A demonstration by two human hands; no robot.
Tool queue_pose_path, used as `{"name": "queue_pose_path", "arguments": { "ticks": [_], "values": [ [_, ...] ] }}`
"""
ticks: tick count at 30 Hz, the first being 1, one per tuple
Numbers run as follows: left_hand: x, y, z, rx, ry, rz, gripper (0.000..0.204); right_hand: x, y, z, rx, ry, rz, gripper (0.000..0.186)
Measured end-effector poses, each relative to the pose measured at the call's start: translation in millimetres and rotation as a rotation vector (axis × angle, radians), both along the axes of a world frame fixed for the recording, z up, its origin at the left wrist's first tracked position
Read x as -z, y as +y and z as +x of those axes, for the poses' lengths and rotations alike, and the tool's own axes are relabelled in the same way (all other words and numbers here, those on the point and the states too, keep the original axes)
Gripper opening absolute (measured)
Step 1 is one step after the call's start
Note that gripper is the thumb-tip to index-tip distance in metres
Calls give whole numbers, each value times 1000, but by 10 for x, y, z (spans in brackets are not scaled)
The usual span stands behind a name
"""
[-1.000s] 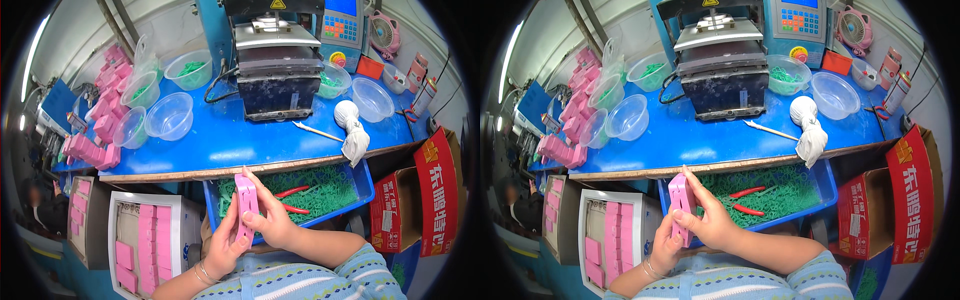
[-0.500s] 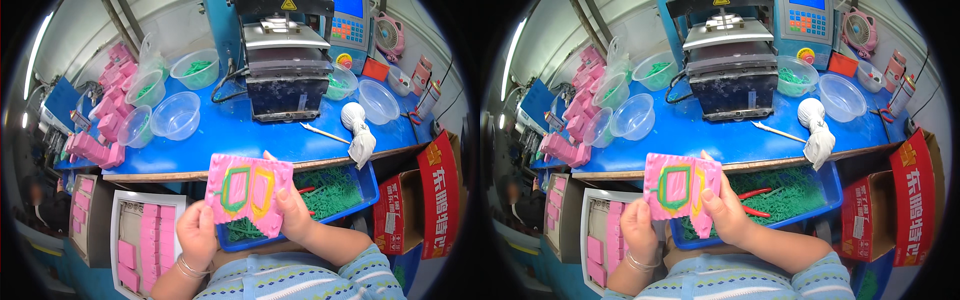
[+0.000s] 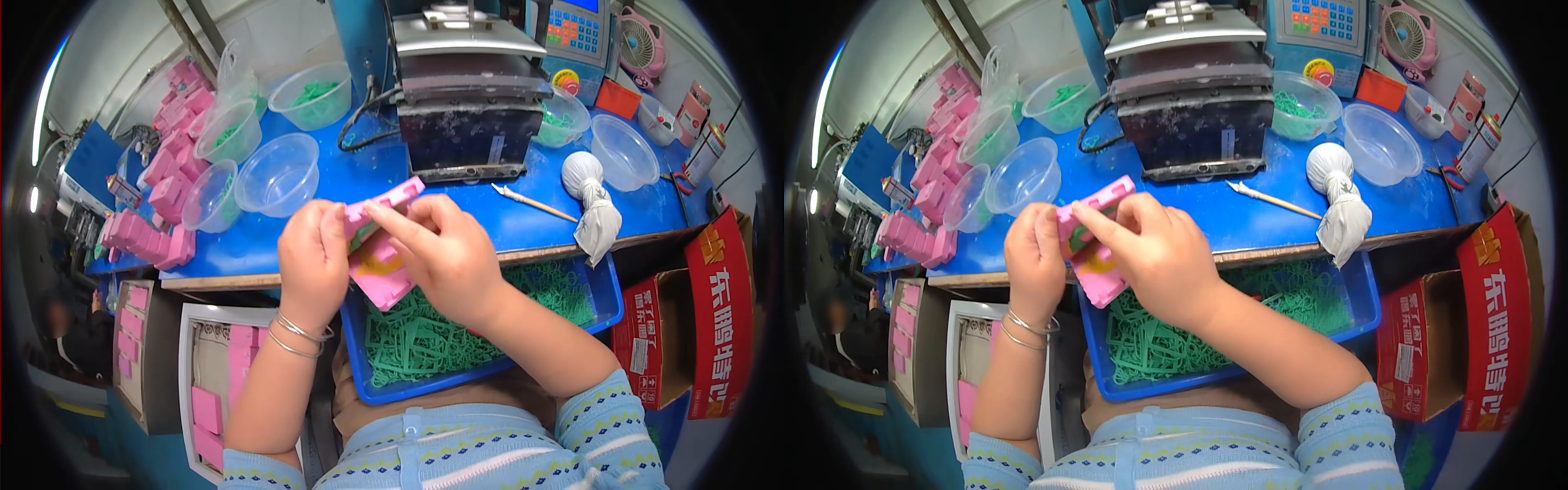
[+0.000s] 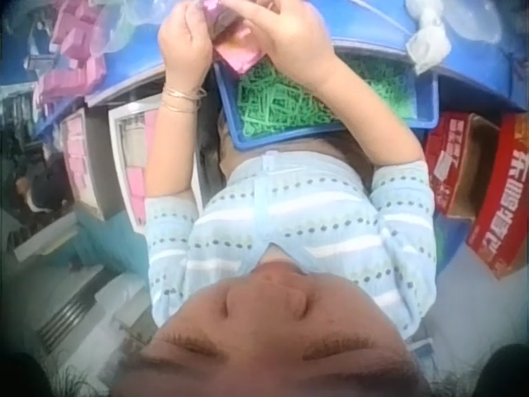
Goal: The person prepares silicone molds with frames, uses a wax injection machine, and removes the molded wax patterns.
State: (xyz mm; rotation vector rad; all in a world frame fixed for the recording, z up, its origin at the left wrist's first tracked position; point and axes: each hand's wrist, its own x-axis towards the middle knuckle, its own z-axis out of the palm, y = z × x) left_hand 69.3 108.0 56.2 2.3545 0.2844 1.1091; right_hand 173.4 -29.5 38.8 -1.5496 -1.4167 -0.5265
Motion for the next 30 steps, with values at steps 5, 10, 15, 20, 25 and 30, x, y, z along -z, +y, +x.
{"name": "queue_pose_path", "arguments": {
  "ticks": [5,10,15,20,25,30],
  "values": [
    [-33,67,31,35,38,-126,30,-42,40,41,22,-129,-7,42],
    [1,70,15,56,17,-147,31,-90,35,47,12,-176,-110,35],
    [-26,20,26,28,10,-172,31,-101,70,34,26,-128,-44,20],
    [13,55,29,29,-4,-146,31,-98,100,94,1,-227,-42,16],
    [42,113,58,7,-16,-184,31,-133,117,79,19,-257,-76,18],
    [26,108,55,-25,-8,-180,31,-242,133,92,24,-278,-252,15]
  ]
}}
